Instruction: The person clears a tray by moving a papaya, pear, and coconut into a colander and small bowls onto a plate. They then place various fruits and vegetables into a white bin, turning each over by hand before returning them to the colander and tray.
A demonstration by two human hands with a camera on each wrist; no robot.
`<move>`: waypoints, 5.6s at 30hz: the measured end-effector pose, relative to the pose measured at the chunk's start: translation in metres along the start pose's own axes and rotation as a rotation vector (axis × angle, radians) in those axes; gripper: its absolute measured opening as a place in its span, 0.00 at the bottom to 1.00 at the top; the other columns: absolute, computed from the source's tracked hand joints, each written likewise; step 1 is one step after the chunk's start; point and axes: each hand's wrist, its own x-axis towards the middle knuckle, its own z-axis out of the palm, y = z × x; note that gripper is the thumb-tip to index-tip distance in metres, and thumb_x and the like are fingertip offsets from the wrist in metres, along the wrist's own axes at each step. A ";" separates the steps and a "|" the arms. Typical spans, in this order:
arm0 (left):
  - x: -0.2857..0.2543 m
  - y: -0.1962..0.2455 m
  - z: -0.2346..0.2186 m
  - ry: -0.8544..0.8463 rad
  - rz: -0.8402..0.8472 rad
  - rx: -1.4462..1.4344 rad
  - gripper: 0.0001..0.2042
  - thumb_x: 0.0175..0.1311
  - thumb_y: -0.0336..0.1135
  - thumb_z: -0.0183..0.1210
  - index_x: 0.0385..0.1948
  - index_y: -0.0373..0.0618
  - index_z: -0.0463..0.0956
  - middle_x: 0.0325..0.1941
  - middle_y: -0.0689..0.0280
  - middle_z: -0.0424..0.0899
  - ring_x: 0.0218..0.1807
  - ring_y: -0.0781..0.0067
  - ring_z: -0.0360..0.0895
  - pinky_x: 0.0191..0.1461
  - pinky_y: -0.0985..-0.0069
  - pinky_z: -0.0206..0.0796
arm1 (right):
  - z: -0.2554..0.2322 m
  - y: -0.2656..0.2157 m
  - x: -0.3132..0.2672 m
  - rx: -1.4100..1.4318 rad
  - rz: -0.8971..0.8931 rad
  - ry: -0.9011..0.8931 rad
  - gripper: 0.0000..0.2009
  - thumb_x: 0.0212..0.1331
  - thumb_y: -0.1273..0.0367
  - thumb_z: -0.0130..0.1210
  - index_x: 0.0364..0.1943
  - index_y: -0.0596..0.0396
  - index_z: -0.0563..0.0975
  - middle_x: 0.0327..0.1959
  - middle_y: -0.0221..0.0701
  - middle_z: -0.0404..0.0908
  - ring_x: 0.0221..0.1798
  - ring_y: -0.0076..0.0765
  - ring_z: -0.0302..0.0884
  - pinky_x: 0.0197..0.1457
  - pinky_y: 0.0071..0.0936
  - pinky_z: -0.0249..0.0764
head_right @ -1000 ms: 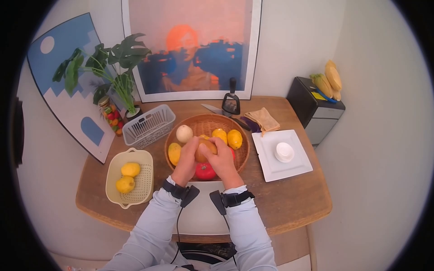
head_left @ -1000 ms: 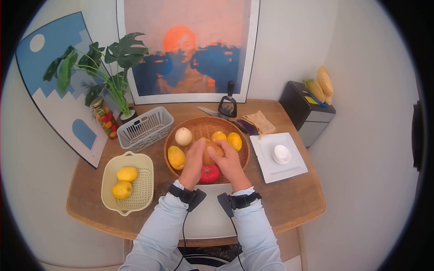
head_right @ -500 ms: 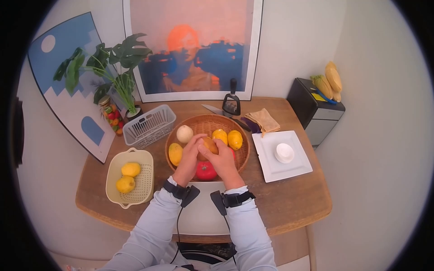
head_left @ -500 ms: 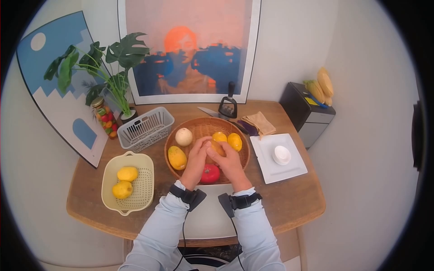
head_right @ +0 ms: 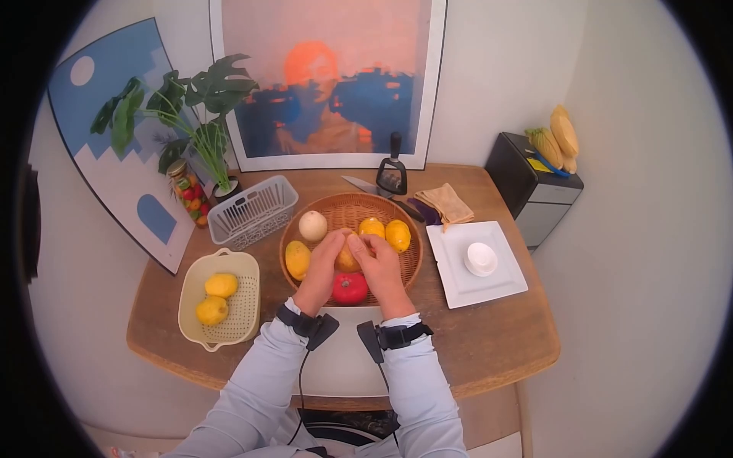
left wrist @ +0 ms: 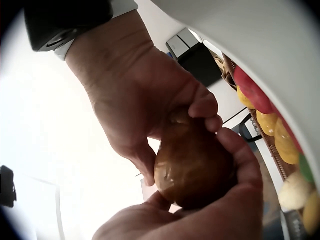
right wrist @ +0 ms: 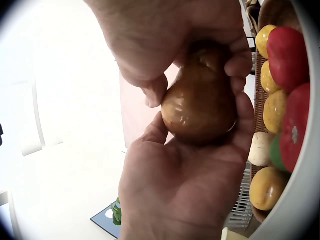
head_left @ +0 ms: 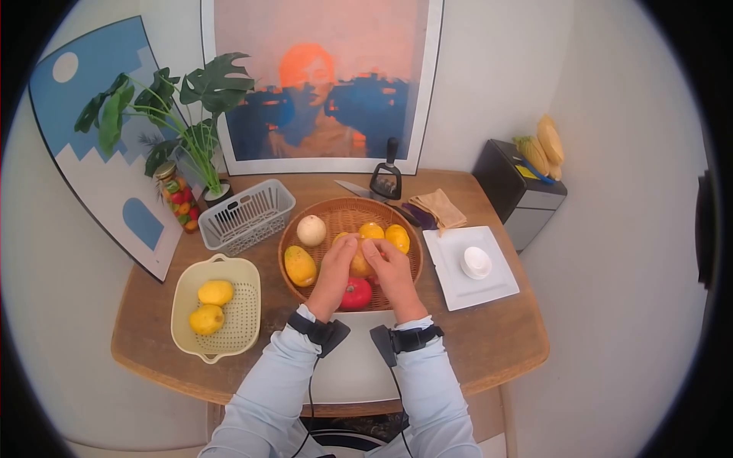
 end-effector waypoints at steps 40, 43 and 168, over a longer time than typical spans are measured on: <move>-0.007 0.025 0.007 -0.041 -0.128 -0.276 0.18 0.77 0.41 0.46 0.60 0.41 0.70 0.58 0.64 0.76 0.60 0.72 0.74 0.61 0.74 0.68 | -0.001 -0.007 -0.001 0.185 -0.135 -0.001 0.27 0.62 0.54 0.62 0.52 0.66 0.76 0.45 0.44 0.82 0.48 0.37 0.80 0.53 0.28 0.74; -0.008 0.032 0.000 -0.119 -0.286 -0.331 0.18 0.77 0.41 0.47 0.60 0.41 0.70 0.55 0.66 0.77 0.56 0.75 0.75 0.56 0.74 0.72 | 0.000 -0.005 0.000 0.168 -0.206 0.017 0.26 0.62 0.55 0.62 0.52 0.66 0.75 0.46 0.43 0.81 0.49 0.37 0.79 0.54 0.28 0.74; -0.013 0.037 0.009 -0.018 -0.259 0.098 0.21 0.77 0.42 0.47 0.64 0.39 0.67 0.58 0.58 0.76 0.57 0.69 0.75 0.61 0.76 0.67 | -0.002 0.000 0.002 -0.170 -0.061 0.199 0.29 0.67 0.48 0.54 0.34 0.67 0.83 0.21 0.40 0.81 0.27 0.32 0.80 0.35 0.31 0.73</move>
